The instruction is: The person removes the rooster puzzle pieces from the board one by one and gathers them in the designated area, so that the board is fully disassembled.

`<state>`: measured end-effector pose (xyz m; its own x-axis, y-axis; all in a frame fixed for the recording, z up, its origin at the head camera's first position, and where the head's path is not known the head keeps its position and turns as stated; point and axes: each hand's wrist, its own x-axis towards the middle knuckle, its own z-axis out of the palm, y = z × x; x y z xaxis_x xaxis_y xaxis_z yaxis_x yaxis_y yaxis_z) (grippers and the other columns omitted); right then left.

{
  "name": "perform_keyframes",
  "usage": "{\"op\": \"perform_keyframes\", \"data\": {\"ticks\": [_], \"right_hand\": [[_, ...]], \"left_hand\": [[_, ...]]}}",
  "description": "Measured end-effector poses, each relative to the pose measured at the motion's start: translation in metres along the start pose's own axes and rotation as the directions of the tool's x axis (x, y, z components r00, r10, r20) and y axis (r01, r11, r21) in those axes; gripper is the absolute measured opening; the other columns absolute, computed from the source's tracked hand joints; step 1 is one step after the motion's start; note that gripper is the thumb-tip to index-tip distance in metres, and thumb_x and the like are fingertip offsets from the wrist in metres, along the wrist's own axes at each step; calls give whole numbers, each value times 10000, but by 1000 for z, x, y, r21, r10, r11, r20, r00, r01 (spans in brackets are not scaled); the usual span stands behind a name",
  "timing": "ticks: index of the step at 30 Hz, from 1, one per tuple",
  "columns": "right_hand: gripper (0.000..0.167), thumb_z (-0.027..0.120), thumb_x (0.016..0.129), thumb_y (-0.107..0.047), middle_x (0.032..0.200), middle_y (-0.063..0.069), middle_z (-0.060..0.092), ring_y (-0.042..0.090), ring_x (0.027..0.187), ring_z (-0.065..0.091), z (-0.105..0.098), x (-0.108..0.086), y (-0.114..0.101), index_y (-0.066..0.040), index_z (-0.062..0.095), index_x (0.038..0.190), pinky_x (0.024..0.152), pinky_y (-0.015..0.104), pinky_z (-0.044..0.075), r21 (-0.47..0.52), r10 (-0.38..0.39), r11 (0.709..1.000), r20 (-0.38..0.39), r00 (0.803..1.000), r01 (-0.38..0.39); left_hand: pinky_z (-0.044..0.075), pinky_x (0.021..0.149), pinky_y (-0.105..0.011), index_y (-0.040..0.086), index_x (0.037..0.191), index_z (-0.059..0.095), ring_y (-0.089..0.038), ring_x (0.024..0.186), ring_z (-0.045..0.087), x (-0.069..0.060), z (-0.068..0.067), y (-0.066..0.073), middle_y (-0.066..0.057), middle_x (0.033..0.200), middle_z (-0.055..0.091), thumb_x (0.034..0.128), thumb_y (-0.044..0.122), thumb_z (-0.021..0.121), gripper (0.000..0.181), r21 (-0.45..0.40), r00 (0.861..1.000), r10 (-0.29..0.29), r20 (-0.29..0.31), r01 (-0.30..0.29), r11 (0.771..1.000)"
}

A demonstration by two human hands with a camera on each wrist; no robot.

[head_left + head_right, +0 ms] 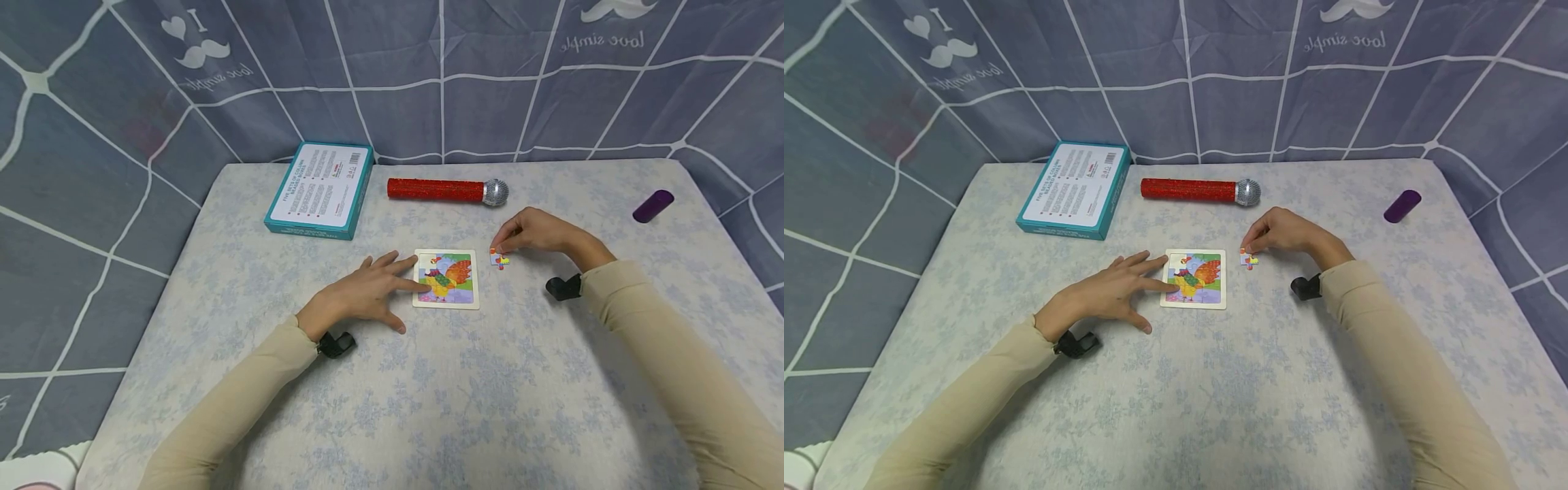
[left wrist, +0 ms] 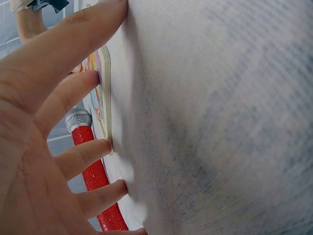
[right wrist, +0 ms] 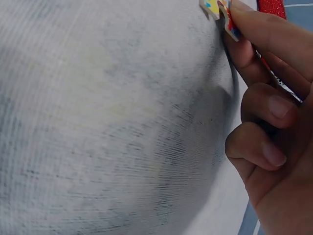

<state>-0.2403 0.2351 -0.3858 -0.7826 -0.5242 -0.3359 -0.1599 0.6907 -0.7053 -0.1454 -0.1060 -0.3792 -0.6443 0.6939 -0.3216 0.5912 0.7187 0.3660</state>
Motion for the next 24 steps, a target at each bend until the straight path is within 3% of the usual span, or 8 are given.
{"op": "perform_keyframes", "data": {"ticks": [24], "right_hand": [[128,743,881,-164,919,33,733,167,831,554,4,-1,0,-74,762,969,775,325,425,14,-5,1000,-70,998,6]], "left_hand": [[136,1081,-713,345,1437,518,-394,1485,73,0,3,-1,-64,1636,167,726,482,846,796,7,1000,-3,-8,3,1000]]}}
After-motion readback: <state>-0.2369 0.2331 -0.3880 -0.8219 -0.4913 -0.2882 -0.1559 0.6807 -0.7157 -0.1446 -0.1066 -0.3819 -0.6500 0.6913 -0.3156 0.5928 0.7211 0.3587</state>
